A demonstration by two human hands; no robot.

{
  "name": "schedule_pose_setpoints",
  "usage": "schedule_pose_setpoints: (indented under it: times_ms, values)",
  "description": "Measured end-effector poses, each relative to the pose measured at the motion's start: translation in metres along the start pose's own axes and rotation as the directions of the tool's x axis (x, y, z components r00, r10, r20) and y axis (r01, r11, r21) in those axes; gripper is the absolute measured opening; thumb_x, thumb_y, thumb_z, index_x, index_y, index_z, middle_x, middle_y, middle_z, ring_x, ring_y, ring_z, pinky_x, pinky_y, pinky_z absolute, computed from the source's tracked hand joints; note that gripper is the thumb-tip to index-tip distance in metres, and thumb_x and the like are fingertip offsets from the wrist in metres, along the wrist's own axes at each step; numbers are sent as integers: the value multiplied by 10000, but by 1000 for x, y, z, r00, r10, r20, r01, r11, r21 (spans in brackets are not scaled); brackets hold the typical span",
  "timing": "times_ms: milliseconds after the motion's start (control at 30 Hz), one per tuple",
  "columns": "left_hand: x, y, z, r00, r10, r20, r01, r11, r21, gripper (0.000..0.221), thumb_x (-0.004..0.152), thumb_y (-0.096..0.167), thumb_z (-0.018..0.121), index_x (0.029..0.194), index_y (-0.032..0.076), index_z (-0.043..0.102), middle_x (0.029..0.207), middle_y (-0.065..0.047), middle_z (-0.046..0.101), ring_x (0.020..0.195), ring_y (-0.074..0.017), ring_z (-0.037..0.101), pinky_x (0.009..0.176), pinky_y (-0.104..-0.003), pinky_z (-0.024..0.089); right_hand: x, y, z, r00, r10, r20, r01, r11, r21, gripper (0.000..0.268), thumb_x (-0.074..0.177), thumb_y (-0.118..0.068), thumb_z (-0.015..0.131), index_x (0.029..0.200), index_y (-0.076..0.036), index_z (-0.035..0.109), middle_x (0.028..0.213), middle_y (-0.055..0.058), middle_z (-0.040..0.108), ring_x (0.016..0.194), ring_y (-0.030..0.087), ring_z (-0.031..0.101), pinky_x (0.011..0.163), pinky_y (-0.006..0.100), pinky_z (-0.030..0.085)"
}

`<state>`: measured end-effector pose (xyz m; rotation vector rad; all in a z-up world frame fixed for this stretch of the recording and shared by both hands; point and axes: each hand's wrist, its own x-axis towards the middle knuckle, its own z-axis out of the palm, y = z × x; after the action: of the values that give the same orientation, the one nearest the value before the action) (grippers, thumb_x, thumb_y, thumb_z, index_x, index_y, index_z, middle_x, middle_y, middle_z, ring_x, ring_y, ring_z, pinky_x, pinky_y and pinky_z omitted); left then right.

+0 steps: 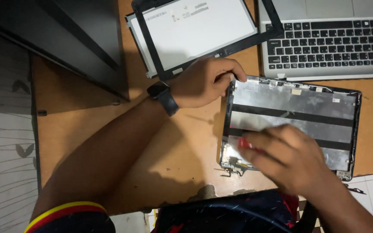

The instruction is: Cleaning and disassembling laptop components using a brush and a screwdriver on a repair bench.

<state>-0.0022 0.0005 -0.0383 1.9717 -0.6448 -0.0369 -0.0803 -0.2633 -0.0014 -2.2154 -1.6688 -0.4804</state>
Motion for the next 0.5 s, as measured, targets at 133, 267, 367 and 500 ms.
schedule_pose_setpoints:
  times_ms: [133, 267, 367, 500]
  values:
    - [0, -1, 6, 999, 45, -20, -45, 998, 33, 314, 955, 9, 436, 1065, 111, 711, 710, 1, 667, 490, -100, 434, 517, -301, 376, 13, 1, 3, 993, 108, 51, -107, 994, -13, 297, 838, -106, 855, 1104, -134, 726, 1157, 42, 713, 956, 229, 587, 679, 286, 555]
    - [0, 0, 4, 998, 52, -30, -53, 998, -20, 265, 938, 9, 480, 1058, 74, 706, 1061, -93, 714, 797, -180, 639, 715, -318, 513, -8, -6, -2, 977, 215, 3, -215, 977, 14, 352, 898, -89, 842, 1216, -103, 692, 1268, 105, 657, 926, 214, 622, 717, 326, 479]
    - [0, -1, 5, 999, 53, -7, -53, 999, 11, 239, 947, 20, 503, 1052, 59, 715, 1048, -97, 708, 748, -167, 609, 677, -316, 498, -46, -15, -14, 939, 337, -68, -335, 941, 44, 397, 920, -21, 790, 1296, -77, 676, 1372, 183, 657, 1063, 259, 697, 822, 378, 506]
    - [0, 2, 7, 995, 99, 12, -100, 992, 74, 261, 945, 7, 465, 1028, 33, 711, 1076, -127, 664, 750, -210, 620, 699, -353, 522, -97, -34, -47, 686, 718, -117, -715, 696, 75, 445, 962, 211, 697, 1390, 102, 644, 1466, 314, 584, 1367, 417, 584, 1245, 467, 455]
